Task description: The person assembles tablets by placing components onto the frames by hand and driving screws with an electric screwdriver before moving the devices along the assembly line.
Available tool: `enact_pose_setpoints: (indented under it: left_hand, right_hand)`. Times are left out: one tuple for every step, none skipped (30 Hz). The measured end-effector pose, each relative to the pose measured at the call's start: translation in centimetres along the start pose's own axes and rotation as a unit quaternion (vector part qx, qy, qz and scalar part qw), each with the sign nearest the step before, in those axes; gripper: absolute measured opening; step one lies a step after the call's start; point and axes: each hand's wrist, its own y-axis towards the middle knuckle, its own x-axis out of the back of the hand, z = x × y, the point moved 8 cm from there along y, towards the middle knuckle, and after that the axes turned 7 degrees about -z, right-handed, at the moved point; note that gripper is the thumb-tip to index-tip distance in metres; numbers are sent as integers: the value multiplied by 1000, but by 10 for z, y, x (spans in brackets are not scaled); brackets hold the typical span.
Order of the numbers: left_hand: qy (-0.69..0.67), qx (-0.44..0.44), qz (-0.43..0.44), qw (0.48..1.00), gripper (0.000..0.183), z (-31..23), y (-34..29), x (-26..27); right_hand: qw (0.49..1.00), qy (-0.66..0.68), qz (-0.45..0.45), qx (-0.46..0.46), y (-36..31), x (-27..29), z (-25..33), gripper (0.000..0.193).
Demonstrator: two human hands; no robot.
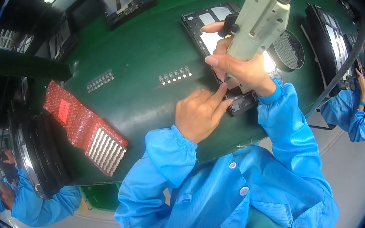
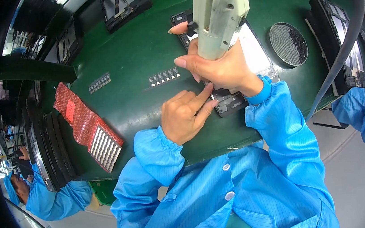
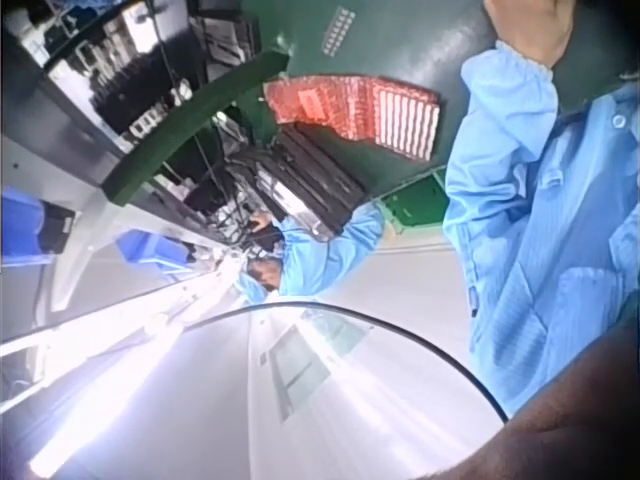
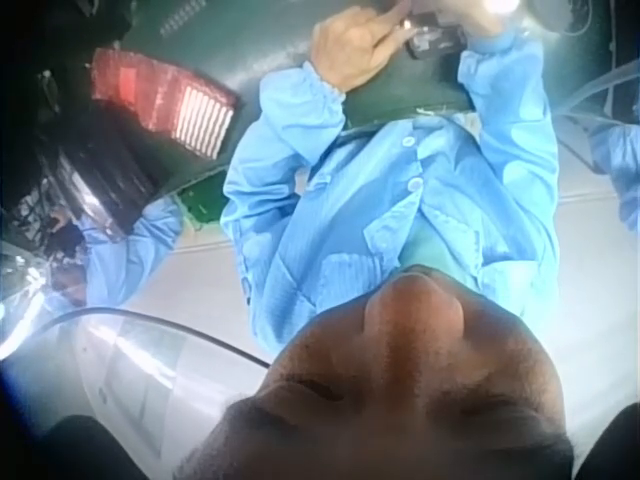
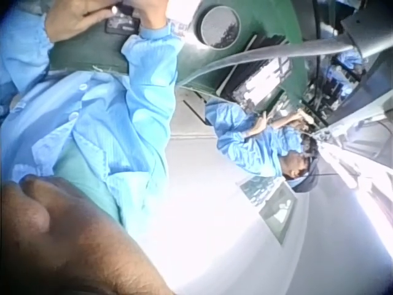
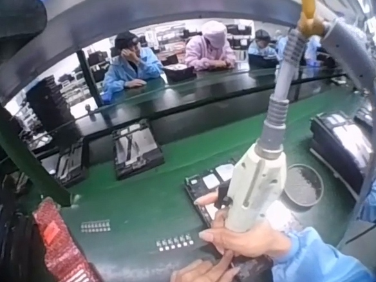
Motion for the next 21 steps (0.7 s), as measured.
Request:
enact_pose_setpoints:
  left_hand:
    - [-3,3,1,1000,30,0,0,0]
    - [-6,6,2,1000,30,1,0,0]
    - [-6,6,0,1000,30,1,1,1]
    - [-11,5,-4,1000,29,1,1,1]
    - [-16,4,-9,1000,29,0,1,2]
    - [-16,5,-11,1000,29,1,0,2]
    - [-12,4,-5,1000,28,2,-1,1]
    - [-8,3,2,1000,28,3,-2,0]
    - [-7,3,0,1000,28,4,-2,1]
    - [-5,5,2,1000,28,4,-2,0]
    - [-4,5,4,1000,28,3,-2,0]
    - [-4,3,4,1000,28,2,-1,1]
    - [-4,2,6,1000,28,2,0,0]
    - [-4,-1,10,1000,28,0,0,-1]
    - [-7,-8,12,1000,28,0,-1,-3]
    - [-4,-17,-2,1000,28,-1,-2,-4]
    - [-2,-30,-16,999,29,-3,0,-3]
    - [-12,-48,-10,999,29,-8,1,-4]
    - [-3,-32,-2,999,30,-8,2,-2]
    - [10,-12,6,1000,31,-3,0,-1]
    - [2,-26,12,1000,31,-4,0,-3]
  right_hand:
    - [1000,22,-17,2,0,2,0,42]
    - [1000,22,-16,3,0,1,0,42]
    - [1000,18,-18,-7,0,1,-2,40]
    - [1000,15,-20,-15,-1,1,-3,37]
    - [1000,15,-17,-15,-1,1,-3,37]
    - [1000,6,-12,-13,-2,0,-3,35]
    - [1000,-3,-7,-11,-2,-2,-4,32]
    - [1000,-3,-5,-10,-2,-3,-3,32]
    - [1000,-8,1,-15,-2,-6,-2,31]
    - [1000,-13,5,-19,-3,-7,-2,30]
    - [1000,-14,5,-17,-4,-6,-1,30]
    - [999,-18,8,-25,-5,-6,-2,30]
    - [999,-24,7,-32,-6,-4,-3,31]
    - [999,-25,2,-29,-7,-3,-1,31]
    - [999,-17,0,-42,-9,-4,-1,33]
    - [999,-12,-10,-52,-10,-1,1,36]
    - [999,15,-6,-42,-8,0,0,41]
    - [999,30,-11,-19,-7,1,1,42]
    - [999,44,-16,5,-6,5,7,43]
    - [1000,7,-17,-2,-3,9,14,43]
    - [999,2,-32,3,-2,22,20,43]
